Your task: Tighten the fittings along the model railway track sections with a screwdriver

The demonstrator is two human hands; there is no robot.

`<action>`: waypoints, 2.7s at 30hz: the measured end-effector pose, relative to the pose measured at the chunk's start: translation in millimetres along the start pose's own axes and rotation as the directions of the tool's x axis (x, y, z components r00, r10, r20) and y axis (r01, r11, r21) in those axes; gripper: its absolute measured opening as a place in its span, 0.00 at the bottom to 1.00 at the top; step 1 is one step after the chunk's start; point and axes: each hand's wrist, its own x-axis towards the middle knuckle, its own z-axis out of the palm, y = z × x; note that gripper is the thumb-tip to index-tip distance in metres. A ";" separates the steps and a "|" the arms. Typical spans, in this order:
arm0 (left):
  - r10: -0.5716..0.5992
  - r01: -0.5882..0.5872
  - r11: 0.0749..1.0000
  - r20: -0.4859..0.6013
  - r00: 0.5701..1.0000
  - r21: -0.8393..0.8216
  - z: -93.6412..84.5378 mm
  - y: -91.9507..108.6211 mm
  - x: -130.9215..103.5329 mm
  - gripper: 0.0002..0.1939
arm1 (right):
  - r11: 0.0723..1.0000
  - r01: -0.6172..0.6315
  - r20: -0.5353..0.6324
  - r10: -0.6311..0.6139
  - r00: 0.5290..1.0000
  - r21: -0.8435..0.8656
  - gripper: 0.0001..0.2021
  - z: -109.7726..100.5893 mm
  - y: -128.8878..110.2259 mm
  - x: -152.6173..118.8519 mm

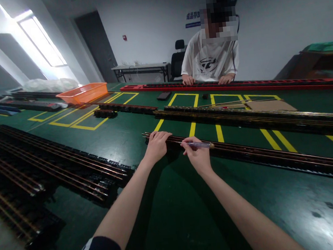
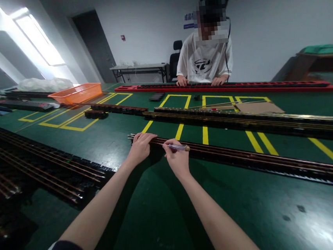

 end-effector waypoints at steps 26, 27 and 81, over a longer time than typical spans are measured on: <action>-0.009 0.009 1.000 0.084 0.996 0.005 -1.5 1.3 0.4 0.18 | 0.993 -0.047 -0.185 0.066 0.981 0.108 0.08 -0.5 -7.5 -1.4; -0.009 0.008 1.000 0.081 0.997 0.004 -0.9 0.8 0.5 0.18 | 0.993 -0.046 -0.196 0.067 0.978 0.108 0.08 -0.7 -8.1 -1.5; 0.005 -0.003 0.999 0.029 1.000 -0.052 3.9 2.9 1.9 0.18 | 0.995 -0.013 -0.193 0.032 0.981 0.102 0.08 -2.1 -5.7 -1.0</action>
